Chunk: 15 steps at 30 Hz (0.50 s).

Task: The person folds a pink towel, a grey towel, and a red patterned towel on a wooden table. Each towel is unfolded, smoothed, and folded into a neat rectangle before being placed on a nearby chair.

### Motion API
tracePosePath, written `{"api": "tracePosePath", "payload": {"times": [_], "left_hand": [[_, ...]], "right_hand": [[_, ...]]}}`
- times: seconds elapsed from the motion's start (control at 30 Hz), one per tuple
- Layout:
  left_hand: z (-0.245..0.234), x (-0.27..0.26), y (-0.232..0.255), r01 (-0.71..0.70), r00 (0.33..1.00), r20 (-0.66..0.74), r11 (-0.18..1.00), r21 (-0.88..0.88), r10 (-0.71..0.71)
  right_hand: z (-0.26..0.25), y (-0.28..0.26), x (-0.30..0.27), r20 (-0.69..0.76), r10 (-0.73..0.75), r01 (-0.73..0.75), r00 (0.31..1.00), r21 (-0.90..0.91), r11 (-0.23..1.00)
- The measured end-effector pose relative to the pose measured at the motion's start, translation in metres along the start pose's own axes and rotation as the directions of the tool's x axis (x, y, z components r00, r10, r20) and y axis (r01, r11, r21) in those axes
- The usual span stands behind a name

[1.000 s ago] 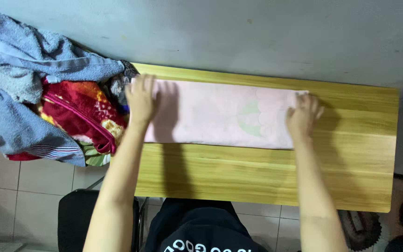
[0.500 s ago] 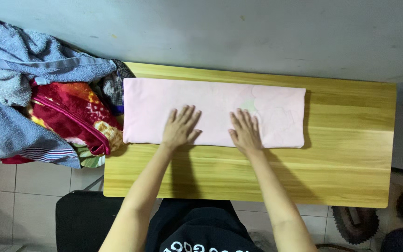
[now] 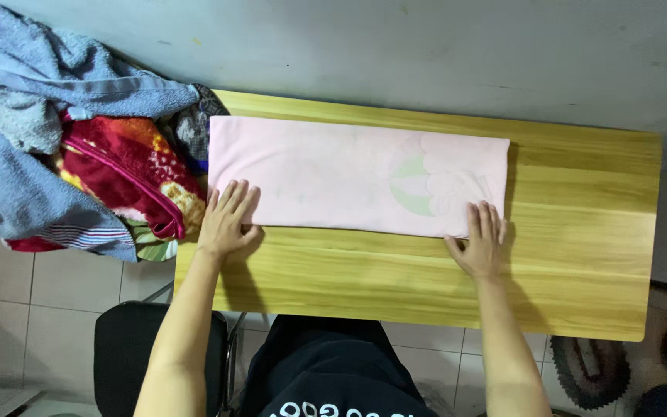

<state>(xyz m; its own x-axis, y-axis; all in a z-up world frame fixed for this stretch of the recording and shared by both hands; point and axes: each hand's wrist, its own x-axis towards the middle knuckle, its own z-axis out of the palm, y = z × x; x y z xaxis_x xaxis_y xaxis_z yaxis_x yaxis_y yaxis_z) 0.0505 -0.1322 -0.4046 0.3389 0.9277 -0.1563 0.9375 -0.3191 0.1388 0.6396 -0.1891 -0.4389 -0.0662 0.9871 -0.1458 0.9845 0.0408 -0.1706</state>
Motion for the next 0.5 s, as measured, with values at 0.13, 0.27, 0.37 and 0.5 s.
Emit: {"api": "tracePosePath", "payload": {"times": [0.13,0.27,0.37,0.5], "left_hand": [[0.023,-0.014,-0.007,0.062,0.984,-0.165,0.998,0.005,-0.061],[0.031,-0.01,0.0,0.106,0.964,-0.246,0.994,-0.015,-0.106],[0.017,-0.015,0.007,0.13,0.937,-0.321,0.991,-0.042,-0.136],[-0.014,-0.035,0.02,0.164,0.895,-0.387,0.971,-0.176,-0.221]], "right_hand": [[-0.005,0.016,-0.015,0.014,0.131,-0.13,0.991,-0.063,0.989],[-0.006,0.021,-0.015,-0.087,0.218,-0.217,0.972,0.022,0.976],[-0.013,0.021,-0.016,-0.219,0.146,-0.124,0.965,0.11,0.986],[-0.029,0.017,-0.035,-0.417,0.12,-0.058,0.901,0.158,0.986]]}}
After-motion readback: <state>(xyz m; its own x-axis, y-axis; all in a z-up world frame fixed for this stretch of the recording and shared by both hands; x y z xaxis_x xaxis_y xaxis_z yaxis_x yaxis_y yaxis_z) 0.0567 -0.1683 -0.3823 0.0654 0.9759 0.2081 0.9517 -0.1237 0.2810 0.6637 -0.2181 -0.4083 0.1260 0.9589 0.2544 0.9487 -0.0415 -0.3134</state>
